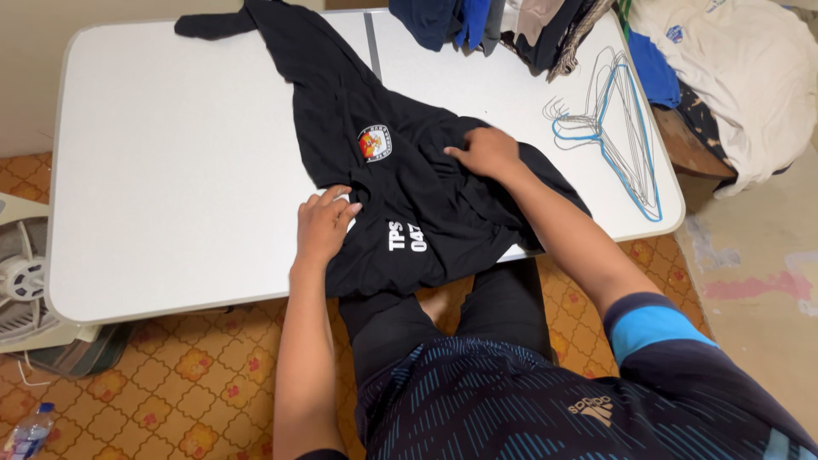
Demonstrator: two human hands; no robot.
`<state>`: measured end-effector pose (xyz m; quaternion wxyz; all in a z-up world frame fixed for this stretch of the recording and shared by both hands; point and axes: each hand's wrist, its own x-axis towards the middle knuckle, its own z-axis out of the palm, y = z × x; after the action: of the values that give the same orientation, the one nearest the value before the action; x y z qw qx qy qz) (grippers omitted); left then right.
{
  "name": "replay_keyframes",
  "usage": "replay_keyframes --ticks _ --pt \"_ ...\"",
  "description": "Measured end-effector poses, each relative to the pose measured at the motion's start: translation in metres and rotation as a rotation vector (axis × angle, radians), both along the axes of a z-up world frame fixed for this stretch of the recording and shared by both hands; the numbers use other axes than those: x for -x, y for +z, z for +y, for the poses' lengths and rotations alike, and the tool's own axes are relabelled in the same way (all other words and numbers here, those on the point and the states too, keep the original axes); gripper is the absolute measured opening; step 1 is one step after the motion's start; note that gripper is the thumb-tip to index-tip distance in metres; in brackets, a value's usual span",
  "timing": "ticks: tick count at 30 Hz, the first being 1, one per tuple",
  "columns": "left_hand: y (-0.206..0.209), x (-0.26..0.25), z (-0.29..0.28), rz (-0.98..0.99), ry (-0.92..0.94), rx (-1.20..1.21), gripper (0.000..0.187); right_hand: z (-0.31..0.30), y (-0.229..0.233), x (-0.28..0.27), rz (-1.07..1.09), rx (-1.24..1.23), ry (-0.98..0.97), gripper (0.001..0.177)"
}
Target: The person picks up a dark blue t-shirt from a pile, lays it on a white table, smooths it, places a hanger inside, and hangs it on a nearby rack. They repeat the process with a black t-shirt.
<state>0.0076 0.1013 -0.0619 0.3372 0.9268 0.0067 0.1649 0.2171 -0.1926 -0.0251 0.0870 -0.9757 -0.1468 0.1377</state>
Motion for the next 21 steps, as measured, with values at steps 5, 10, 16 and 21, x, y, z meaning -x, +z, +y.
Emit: replay_keyframes --ticks 5,10,16,21 --pt "0.000 -0.001 0.004 0.007 0.004 0.048 0.029 0.004 0.001 -0.076 0.005 0.142 0.067 0.039" --pt "-0.003 -0.005 0.009 0.083 0.170 0.225 0.037 -0.051 -0.012 -0.166 -0.286 0.126 -0.022 0.036" --pt "-0.005 -0.013 0.014 -0.014 0.293 0.271 0.033 -0.062 -0.018 -0.138 -0.437 -0.115 -0.152 0.048" --pt "-0.002 -0.013 0.012 0.005 0.270 0.231 0.032 -0.024 0.000 -0.023 -0.358 -0.227 -0.068 0.065"
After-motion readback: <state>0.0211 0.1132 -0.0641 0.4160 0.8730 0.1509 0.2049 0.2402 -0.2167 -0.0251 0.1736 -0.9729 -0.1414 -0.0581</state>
